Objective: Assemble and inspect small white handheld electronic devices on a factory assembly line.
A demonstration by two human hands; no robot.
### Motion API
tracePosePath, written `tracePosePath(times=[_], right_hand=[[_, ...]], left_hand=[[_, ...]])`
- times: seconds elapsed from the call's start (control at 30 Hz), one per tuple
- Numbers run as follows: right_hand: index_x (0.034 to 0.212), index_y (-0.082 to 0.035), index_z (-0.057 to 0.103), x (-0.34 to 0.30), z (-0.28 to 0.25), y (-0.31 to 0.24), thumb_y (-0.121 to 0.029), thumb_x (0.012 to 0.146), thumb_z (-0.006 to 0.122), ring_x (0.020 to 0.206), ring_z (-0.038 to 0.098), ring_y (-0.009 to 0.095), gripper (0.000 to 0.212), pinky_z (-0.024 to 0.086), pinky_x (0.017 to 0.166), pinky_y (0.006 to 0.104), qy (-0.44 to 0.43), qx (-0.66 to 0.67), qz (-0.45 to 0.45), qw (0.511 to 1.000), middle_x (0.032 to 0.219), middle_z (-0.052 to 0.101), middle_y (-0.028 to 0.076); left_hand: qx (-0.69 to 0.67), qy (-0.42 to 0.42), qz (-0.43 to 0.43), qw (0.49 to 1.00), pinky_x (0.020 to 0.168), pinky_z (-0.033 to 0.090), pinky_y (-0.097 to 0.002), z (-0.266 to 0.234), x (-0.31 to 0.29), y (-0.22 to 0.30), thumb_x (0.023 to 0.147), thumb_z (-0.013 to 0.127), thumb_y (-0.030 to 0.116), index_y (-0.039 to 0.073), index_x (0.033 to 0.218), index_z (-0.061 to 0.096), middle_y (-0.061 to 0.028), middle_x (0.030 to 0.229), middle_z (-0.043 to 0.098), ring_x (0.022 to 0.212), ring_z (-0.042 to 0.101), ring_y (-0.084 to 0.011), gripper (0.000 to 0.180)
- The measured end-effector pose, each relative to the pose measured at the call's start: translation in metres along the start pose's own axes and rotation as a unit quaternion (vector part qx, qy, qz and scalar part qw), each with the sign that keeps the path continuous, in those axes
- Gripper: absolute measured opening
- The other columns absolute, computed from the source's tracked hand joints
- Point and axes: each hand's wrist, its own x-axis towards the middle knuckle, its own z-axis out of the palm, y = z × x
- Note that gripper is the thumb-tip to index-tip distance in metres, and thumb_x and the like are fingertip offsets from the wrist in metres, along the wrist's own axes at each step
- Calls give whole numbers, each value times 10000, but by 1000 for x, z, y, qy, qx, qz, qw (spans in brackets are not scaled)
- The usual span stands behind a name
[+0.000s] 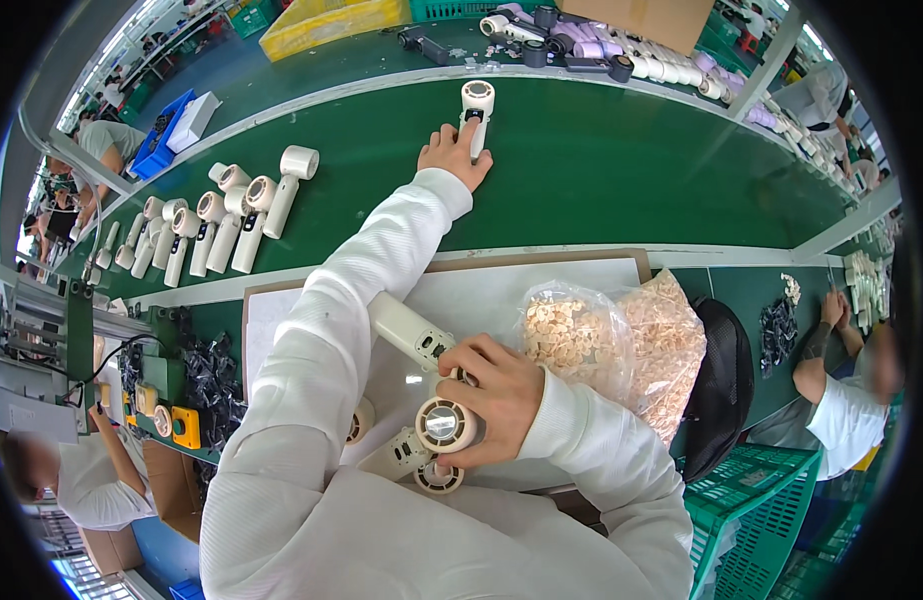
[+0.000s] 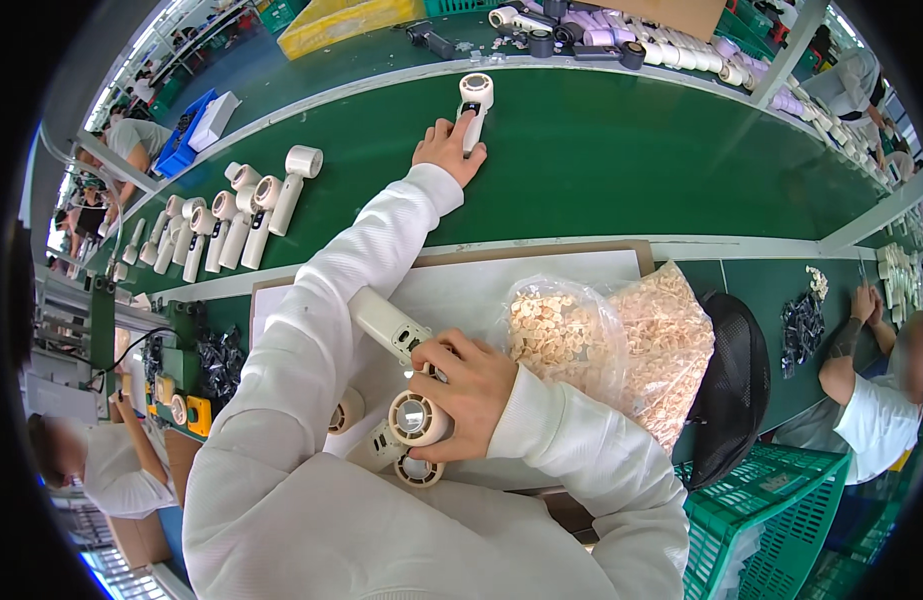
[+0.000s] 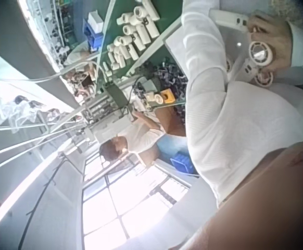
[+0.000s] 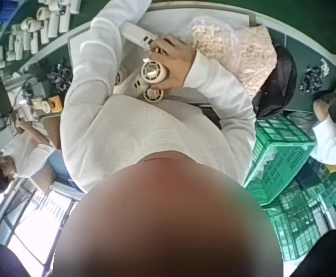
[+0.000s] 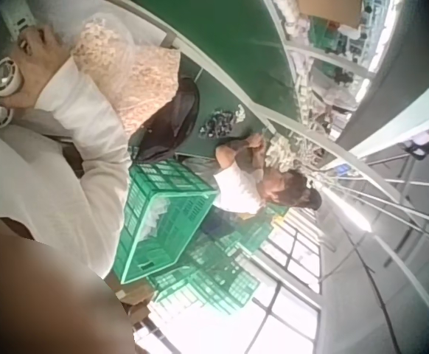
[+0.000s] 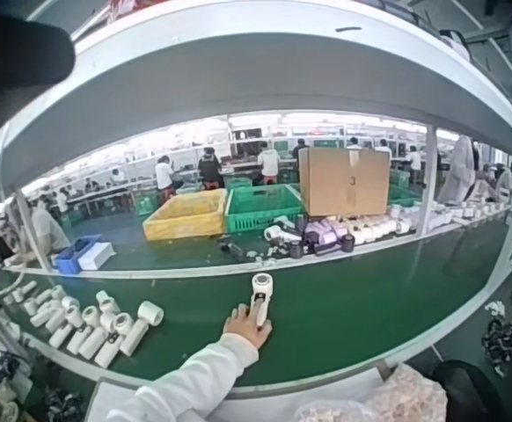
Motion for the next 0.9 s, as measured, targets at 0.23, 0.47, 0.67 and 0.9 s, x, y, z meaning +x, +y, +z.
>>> tracePosePath(times=[0.23,0.47,0.67,0.9], right_hand=[[915,-91,612,-1,0,-2,-438,613,801,961,497,271,497,481,729,343,7,-28,12,1000,1041,507,78],[887,-80,623,-2,-2,-3,-432,587,828,897,504,264,506,459,696,322,25,-23,5,999,1017,512,86],[928,-89,616,-5,0,-1,-472,636,783,979,487,278,509,481,748,353,0,-19,14,1000,1045,502,80],[906,-68,629,-1,-2,-6,-398,579,847,909,501,265,513,466,711,320,8,4,15,1000,1027,513,87]], left_hand=[[-20,35,13,999,831,455,-366,8,6,5,851,549,400,238,1382,445,-109,1131,524,960,551,-283,564],[-39,-21,28,999,811,496,-398,3,17,11,828,590,416,253,1409,409,-128,1145,528,961,589,-309,630],[-144,-168,16,975,856,500,-430,-26,21,-4,841,591,460,263,1466,336,-160,1221,520,1002,603,-331,704],[-204,-304,66,928,912,462,-362,-178,-110,-103,915,569,402,115,1382,480,-169,1222,561,1002,588,-289,556]])
